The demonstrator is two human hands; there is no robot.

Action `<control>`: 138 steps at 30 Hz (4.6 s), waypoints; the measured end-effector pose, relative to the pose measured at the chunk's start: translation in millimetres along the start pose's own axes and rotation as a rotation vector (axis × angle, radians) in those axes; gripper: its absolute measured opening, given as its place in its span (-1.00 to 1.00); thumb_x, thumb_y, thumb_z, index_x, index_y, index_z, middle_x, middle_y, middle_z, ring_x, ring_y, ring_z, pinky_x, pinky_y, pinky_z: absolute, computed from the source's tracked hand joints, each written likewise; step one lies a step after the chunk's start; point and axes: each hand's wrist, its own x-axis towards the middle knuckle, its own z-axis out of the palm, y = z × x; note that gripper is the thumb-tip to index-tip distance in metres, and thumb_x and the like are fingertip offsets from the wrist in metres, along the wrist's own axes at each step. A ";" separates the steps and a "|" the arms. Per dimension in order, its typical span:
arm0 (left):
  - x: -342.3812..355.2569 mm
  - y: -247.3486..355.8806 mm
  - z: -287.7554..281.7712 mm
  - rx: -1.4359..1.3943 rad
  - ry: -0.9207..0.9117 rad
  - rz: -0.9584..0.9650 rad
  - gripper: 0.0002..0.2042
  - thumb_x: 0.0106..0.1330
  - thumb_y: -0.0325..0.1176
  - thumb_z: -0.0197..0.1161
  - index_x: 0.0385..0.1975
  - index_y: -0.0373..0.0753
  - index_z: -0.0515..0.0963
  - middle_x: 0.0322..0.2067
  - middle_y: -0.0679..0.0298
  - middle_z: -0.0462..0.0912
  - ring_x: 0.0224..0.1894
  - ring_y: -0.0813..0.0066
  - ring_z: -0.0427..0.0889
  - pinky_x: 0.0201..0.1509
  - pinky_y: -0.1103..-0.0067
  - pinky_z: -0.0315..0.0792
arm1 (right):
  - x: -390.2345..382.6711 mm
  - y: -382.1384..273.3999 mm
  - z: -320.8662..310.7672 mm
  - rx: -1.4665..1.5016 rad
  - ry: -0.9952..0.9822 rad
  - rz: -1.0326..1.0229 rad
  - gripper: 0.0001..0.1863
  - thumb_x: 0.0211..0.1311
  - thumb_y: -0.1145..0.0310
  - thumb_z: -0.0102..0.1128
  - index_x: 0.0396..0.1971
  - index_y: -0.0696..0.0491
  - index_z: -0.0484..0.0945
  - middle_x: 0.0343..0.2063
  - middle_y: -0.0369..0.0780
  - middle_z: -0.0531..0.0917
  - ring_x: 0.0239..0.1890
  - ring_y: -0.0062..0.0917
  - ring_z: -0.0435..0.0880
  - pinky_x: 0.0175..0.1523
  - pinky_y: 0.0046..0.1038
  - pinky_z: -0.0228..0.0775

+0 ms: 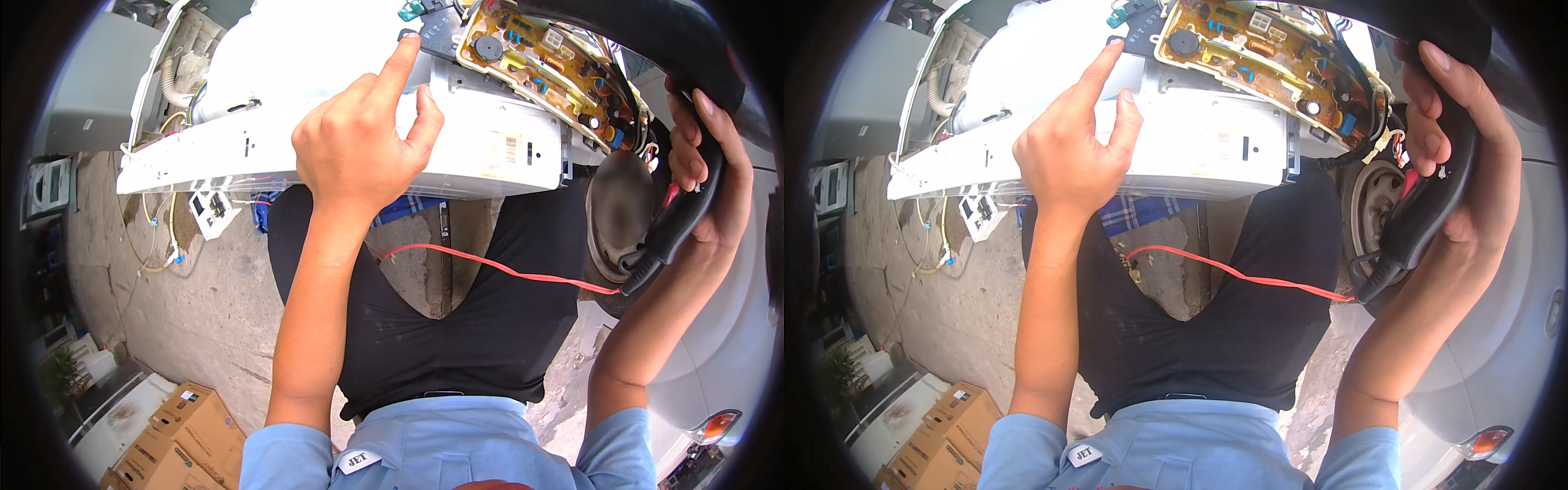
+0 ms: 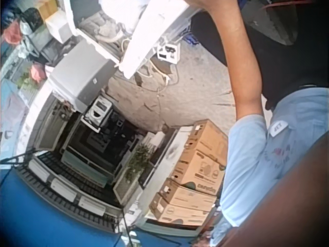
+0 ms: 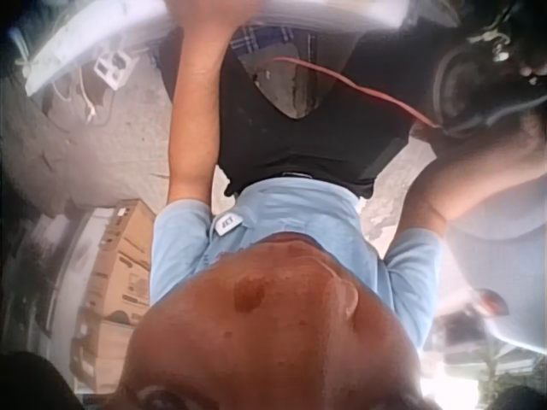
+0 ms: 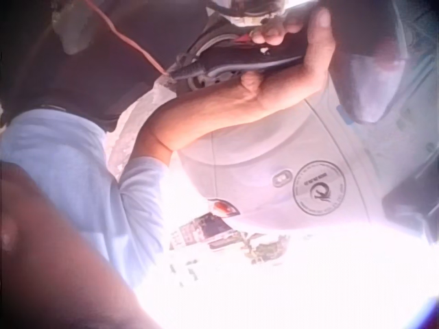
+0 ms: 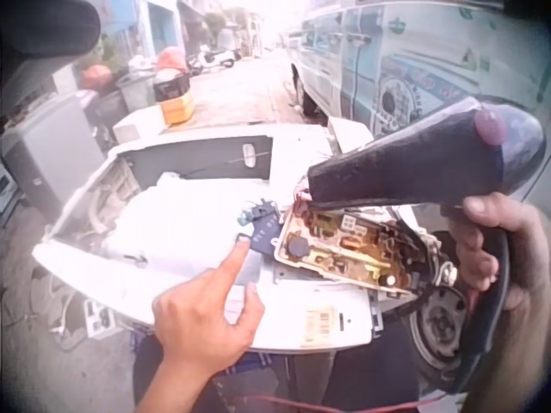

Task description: The person sits on the ground and uses a handheld device to test components on an exposed circuit board of a white appliance. They point to and touch various parts of the board while holding the device.

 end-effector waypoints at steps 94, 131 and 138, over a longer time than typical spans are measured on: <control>2.8 1.6 1.3 -0.009 -0.003 0.017 -0.56 0.21 -0.19 0.33 0.13 -0.01 0.70 -0.67 0.38 0.53 -0.68 0.40 0.55 -0.57 0.44 0.43 | 10.2 11.9 -15.5 0.130 -0.076 0.076 -0.83 0.30 0.41 0.32 -0.29 0.12 0.49 -0.55 -0.33 0.49 -0.72 -0.81 0.40 -0.69 -0.76 0.23; 3.3 1.4 -11.4 -0.042 -0.099 -0.100 -0.40 0.29 -0.13 0.29 0.39 0.06 0.46 -0.61 0.30 0.63 -0.64 0.30 0.62 -0.49 0.35 0.50 | 6.9 11.7 -5.4 0.098 -0.042 0.080 -0.70 0.30 0.39 0.32 -0.10 0.24 0.49 -0.53 -0.32 0.46 -0.72 -0.79 0.35 -0.66 -0.74 0.23; 9.2 3.7 -22.4 -0.034 -0.253 -0.118 -0.39 0.26 -0.09 0.26 0.34 -0.15 0.48 -0.57 0.18 0.68 -0.54 0.16 0.70 -0.44 0.27 0.56 | 29.3 34.6 -54.8 0.149 -0.130 0.059 -0.69 0.49 0.40 0.16 0.04 0.32 0.44 -0.44 -0.32 0.40 -0.66 -0.83 0.33 -0.66 -0.78 0.19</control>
